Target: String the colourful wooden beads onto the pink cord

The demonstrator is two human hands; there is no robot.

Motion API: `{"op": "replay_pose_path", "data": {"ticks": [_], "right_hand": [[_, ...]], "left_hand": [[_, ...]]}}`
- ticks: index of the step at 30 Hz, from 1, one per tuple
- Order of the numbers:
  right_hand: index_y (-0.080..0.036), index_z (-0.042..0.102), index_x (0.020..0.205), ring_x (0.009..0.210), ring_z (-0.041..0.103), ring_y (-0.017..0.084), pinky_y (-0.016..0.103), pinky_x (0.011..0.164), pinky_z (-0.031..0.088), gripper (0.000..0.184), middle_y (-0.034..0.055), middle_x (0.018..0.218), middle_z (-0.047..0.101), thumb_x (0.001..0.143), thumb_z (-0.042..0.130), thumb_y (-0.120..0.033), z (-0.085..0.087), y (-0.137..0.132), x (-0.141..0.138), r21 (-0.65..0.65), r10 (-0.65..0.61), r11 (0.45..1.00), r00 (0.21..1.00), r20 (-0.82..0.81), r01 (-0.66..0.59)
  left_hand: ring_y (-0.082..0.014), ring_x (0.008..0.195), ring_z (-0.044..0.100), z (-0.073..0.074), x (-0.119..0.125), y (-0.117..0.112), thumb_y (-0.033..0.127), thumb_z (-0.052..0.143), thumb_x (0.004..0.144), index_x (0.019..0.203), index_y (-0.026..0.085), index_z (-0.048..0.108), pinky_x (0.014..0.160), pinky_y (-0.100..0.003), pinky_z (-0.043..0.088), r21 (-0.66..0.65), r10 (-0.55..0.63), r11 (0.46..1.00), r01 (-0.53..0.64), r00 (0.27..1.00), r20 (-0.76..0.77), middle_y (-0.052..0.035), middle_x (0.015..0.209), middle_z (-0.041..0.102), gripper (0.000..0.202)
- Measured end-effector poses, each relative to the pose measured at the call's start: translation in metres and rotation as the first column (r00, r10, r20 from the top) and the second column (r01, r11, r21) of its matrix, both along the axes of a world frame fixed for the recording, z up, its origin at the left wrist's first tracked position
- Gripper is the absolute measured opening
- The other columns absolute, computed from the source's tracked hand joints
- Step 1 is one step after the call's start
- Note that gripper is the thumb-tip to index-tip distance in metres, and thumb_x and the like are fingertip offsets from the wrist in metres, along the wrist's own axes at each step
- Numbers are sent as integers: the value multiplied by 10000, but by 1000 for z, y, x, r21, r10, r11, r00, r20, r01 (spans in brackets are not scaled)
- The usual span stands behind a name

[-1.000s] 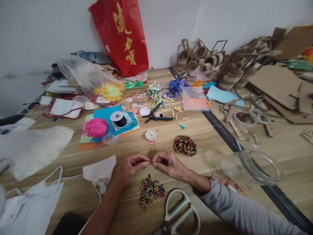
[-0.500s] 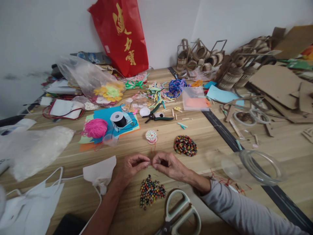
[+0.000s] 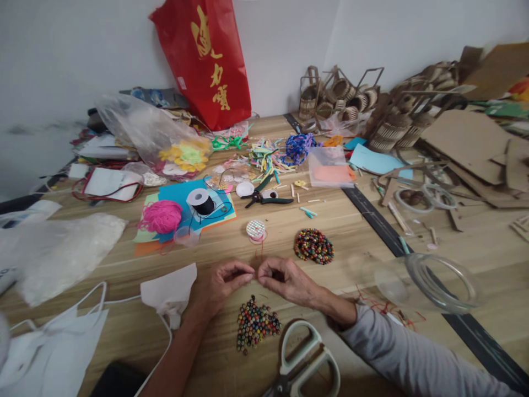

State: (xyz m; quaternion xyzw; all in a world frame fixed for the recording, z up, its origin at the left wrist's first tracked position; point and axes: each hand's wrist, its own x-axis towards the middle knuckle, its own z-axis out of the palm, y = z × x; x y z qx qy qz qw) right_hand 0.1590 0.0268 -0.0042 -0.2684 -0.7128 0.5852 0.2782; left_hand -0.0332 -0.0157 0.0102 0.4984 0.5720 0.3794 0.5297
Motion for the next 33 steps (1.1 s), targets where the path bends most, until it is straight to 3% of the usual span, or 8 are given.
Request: {"op": "replay_pose_path", "data": {"ticks": [12,33], "right_hand": [[-132,620,807,618,463,91,202,566,361,87,-14,679,538,843,574,-196,-1,0,0,7,-8,1000,1000,8,8],[-147,612,786,624,482,101,216,583,384,86,-12,687,553,834,588,-214,-1,0,-1,36,-18,999,1000,19,17]], "left_hand": [[-139,713,590,-1,1,-1,232,708,676,732,162,713,701,-236,463,-8,-27,1000,27,999,47,-4,718,682,90],[-145,704,599,-11,-2,-1,246,708,693,700,165,662,673,-237,475,48,-86,995,87,996,-14,-17,722,679,94]]}}
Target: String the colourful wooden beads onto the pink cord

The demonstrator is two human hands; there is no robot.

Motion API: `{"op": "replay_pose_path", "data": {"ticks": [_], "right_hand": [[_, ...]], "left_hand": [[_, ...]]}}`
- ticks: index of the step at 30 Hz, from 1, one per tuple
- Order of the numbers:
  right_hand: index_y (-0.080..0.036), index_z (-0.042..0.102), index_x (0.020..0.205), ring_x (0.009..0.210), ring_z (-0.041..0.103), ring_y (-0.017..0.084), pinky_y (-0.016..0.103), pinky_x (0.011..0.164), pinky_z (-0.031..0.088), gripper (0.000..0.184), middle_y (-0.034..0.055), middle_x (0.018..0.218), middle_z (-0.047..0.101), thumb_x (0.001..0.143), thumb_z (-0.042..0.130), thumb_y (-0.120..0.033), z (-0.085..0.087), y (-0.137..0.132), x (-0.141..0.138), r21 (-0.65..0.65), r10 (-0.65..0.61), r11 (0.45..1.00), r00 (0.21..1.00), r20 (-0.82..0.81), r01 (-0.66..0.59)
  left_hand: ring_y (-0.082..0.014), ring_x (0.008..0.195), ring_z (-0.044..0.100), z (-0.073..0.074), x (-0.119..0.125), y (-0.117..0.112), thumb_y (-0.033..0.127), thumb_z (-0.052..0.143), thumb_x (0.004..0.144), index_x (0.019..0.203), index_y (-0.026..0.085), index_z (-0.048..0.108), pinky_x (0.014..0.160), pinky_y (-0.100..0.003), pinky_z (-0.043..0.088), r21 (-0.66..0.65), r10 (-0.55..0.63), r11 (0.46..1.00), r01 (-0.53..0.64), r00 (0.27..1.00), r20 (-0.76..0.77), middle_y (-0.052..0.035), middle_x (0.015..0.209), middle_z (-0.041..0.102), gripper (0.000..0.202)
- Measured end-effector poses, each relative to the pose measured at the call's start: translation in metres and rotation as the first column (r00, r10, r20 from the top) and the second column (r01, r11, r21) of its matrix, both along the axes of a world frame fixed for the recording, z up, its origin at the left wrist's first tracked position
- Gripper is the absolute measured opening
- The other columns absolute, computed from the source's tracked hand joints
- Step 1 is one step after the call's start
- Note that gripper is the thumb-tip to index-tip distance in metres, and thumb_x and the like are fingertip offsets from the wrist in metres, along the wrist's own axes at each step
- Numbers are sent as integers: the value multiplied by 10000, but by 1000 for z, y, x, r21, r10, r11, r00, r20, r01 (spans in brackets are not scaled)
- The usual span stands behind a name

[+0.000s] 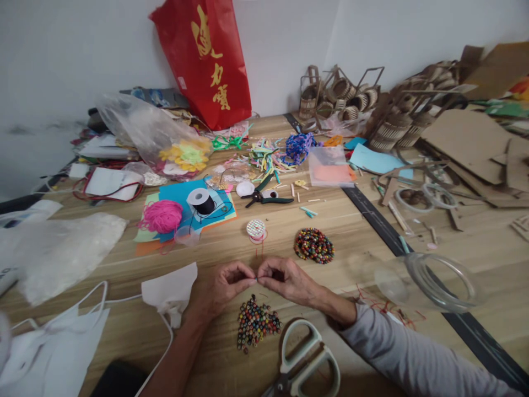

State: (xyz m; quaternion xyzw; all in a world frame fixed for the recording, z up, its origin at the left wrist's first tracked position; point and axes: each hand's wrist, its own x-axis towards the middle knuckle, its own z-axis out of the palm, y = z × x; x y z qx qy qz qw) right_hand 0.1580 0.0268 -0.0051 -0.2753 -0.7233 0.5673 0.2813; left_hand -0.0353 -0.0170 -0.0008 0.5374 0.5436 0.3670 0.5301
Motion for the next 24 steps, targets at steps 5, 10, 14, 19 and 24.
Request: {"op": "replay_pose_path", "data": {"ticks": [5,10,14,19,24], "right_hand": [[-144,618,804,635,473,100,213,576,377,119,-13,685,545,848,586,-250,1,0,1,-10,0,1000,1000,-8,0],[-144,607,853,605,447,91,195,517,350,129,-12,689,535,849,586,-271,3,0,0,-72,-30,997,999,-43,26],[-150,575,877,560,432,79,184,483,345,158,-22,670,528,840,594,-302,4,0,0,-161,-53,986,995,-80,40],[-151,567,899,550,477,73,188,498,383,217,-23,683,541,841,604,-356,6,0,0,-246,-28,969,993,-116,-2],[-142,596,920,635,535,92,220,593,433,182,5,756,593,845,604,-307,5,-1,0,-226,52,971,991,-123,-79]], "left_hand": [[-146,683,585,6,3,1,271,698,678,664,160,649,666,-237,467,-23,25,999,-25,1000,-18,-9,690,658,122],[-141,664,557,13,4,2,284,662,696,661,161,641,663,-239,451,-26,35,999,-36,998,-57,4,656,635,130],[-140,651,544,14,3,2,298,659,695,663,159,635,662,-244,449,-34,48,998,-50,998,-46,7,640,621,144],[-141,646,542,14,3,2,304,675,675,656,155,635,662,-248,447,-41,65,997,-67,997,-32,5,635,620,156],[-144,673,553,15,3,2,282,672,683,668,159,653,677,-245,446,-49,56,997,-57,998,-27,8,653,628,125]]}}
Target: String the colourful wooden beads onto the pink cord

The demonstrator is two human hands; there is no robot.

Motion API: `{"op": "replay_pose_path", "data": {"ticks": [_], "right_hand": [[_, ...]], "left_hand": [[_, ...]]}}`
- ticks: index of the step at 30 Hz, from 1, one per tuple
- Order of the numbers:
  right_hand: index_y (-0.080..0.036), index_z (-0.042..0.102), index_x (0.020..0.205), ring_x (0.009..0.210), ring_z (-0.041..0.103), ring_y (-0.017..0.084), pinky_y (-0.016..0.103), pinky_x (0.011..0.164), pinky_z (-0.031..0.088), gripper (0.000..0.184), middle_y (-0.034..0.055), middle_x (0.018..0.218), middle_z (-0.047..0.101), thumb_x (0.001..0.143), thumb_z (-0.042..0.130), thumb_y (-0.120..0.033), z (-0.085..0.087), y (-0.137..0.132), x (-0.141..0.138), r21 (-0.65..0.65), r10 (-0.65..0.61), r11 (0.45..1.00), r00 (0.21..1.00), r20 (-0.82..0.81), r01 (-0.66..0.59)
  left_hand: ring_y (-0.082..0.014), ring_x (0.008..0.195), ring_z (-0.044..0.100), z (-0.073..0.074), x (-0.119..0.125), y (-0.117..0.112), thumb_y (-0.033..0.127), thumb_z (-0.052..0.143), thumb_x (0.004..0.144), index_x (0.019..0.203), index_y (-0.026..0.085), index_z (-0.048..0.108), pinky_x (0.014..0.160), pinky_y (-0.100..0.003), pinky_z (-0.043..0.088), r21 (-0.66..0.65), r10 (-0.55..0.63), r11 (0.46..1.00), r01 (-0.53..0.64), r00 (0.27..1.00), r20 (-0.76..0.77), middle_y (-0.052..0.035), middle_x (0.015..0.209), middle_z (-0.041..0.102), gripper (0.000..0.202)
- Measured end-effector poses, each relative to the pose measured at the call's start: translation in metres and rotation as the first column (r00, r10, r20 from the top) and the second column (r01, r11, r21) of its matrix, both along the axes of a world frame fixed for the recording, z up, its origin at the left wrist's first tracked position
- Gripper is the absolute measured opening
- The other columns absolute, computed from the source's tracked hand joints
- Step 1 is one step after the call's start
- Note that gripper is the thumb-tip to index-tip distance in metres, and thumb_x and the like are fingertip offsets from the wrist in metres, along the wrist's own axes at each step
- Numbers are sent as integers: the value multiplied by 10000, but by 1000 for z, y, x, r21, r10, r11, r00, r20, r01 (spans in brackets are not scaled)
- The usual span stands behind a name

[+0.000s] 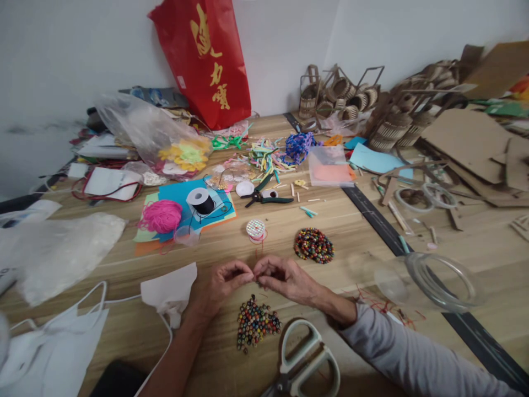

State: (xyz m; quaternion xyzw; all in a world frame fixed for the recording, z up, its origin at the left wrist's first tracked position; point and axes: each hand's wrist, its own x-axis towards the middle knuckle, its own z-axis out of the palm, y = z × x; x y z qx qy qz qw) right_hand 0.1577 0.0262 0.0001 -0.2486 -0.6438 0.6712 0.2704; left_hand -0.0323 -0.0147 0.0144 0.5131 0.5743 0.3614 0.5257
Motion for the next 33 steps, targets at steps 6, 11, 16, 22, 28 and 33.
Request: {"op": "replay_pose_path", "data": {"ticks": [6,11,16,22,28,33], "right_hand": [[-143,624,901,697,529,107,236,647,438,152,3,757,588,826,626,-275,-1,0,1,64,-8,998,999,49,5],[-143,633,860,671,513,106,229,623,423,115,-3,723,575,823,620,-251,-3,0,0,105,-25,994,997,77,17],[-144,636,818,653,499,105,219,589,400,114,-1,710,578,838,601,-250,-4,1,0,169,-53,985,995,81,39],[-146,630,805,624,478,101,212,566,371,113,-11,680,560,843,587,-243,-3,1,1,181,-62,982,995,79,46],[-141,617,802,600,450,90,201,530,335,140,-13,677,547,848,579,-268,-2,2,2,138,-64,989,996,65,55],[-144,581,786,535,438,75,190,484,330,240,-29,630,513,841,597,-377,-3,2,1,15,-71,997,997,26,71]], "left_hand": [[-151,682,566,-4,0,0,277,666,704,660,160,653,700,-255,448,55,-14,998,14,1000,-12,1,663,640,125],[-159,697,572,-2,0,-1,283,662,716,671,164,657,710,-260,447,57,-33,998,35,999,-39,-4,678,645,128],[-157,697,565,-1,0,-1,284,660,711,674,164,656,699,-256,448,41,-30,999,31,999,-25,0,676,639,125],[-154,705,561,-4,-2,-2,300,656,723,689,167,654,702,-252,446,27,-42,999,44,998,-54,2,690,637,138],[-145,666,548,-5,-2,-3,305,649,729,686,161,655,658,-241,439,47,-66,996,70,995,-73,-2,668,636,150],[-139,648,553,-6,-4,-5,298,637,754,716,151,679,618,-231,425,79,-140,985,154,976,-165,-23,696,661,157]]}}
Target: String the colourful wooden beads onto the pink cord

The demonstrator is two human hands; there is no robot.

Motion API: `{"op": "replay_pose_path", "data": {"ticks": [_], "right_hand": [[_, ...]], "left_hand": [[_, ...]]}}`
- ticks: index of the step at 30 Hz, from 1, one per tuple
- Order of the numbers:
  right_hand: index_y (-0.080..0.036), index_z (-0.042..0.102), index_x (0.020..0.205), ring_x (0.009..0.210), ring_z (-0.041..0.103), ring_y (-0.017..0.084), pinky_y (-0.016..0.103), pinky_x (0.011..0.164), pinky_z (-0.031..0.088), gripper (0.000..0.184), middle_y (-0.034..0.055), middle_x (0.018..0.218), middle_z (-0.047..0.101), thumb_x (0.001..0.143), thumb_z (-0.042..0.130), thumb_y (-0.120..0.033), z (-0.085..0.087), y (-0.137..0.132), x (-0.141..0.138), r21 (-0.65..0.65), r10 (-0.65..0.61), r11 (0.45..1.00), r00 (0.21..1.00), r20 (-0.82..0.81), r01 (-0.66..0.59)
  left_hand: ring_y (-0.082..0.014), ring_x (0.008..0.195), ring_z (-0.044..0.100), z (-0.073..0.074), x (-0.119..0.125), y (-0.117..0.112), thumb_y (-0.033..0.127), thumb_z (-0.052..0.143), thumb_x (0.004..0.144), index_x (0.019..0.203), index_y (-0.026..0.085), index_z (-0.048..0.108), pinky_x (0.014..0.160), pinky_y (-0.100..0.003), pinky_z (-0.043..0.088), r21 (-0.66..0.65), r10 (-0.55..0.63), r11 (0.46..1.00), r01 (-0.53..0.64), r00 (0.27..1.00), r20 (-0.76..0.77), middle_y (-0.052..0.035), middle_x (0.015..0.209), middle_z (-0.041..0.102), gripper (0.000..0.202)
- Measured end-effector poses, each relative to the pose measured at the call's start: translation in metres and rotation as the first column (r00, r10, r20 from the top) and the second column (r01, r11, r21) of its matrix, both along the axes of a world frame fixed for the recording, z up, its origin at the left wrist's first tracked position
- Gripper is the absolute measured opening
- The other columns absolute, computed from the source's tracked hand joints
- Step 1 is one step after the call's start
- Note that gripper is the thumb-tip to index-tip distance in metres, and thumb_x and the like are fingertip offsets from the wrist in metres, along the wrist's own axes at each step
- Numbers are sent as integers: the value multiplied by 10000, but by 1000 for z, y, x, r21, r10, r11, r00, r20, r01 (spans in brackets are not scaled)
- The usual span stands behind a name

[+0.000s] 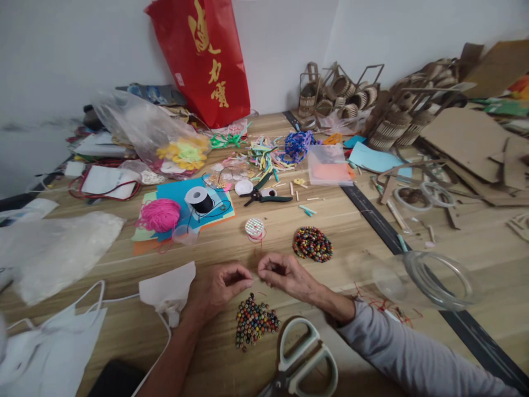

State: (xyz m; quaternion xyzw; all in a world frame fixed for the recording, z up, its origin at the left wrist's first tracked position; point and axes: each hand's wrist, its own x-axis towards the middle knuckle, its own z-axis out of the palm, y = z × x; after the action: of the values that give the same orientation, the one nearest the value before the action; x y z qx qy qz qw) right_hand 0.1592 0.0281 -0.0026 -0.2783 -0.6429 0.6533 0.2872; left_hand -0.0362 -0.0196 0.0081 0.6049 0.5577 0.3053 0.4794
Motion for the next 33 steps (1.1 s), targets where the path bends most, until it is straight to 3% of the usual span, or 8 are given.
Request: {"op": "replay_pose_path", "data": {"ticks": [6,12,19,29,33], "right_hand": [[-165,536,771,485,443,68,186,463,362,328,-50,583,496,804,621,-480,-4,1,-2,-126,-28,992,997,-65,20],[-157,538,776,482,446,65,184,465,368,302,-51,583,501,821,612,-447,-7,1,-2,-119,-28,993,996,-84,18],[-153,541,765,480,445,64,185,464,366,306,-48,582,502,815,622,-444,-5,1,-3,-114,-32,993,995,-90,22],[-155,541,763,478,449,63,186,462,374,312,-46,585,498,809,624,-452,-4,1,-3,-112,-31,993,995,-90,21],[-161,538,752,471,443,65,185,452,366,289,-47,571,498,812,619,-432,-3,1,-2,-103,-26,995,997,-78,18]], "left_hand": [[-124,579,536,10,4,-2,206,644,721,674,164,698,548,-212,399,22,-145,988,151,976,-165,-9,635,621,83],[-162,679,615,12,2,-2,189,665,725,716,179,722,619,-232,450,19,-282,954,298,922,-264,-34,731,653,59],[-175,745,625,15,5,-2,137,629,756,731,190,728,680,-245,445,99,-330,915,391,867,-375,-35,737,676,115],[-157,755,611,13,6,-4,156,627,767,722,176,712,696,-241,439,116,-309,919,376,872,-380,-33,763,669,99],[-140,672,584,10,6,-2,157,603,751,720,168,699,631,-228,432,93,-239,955,281,917,-320,-20,717,658,102]]}}
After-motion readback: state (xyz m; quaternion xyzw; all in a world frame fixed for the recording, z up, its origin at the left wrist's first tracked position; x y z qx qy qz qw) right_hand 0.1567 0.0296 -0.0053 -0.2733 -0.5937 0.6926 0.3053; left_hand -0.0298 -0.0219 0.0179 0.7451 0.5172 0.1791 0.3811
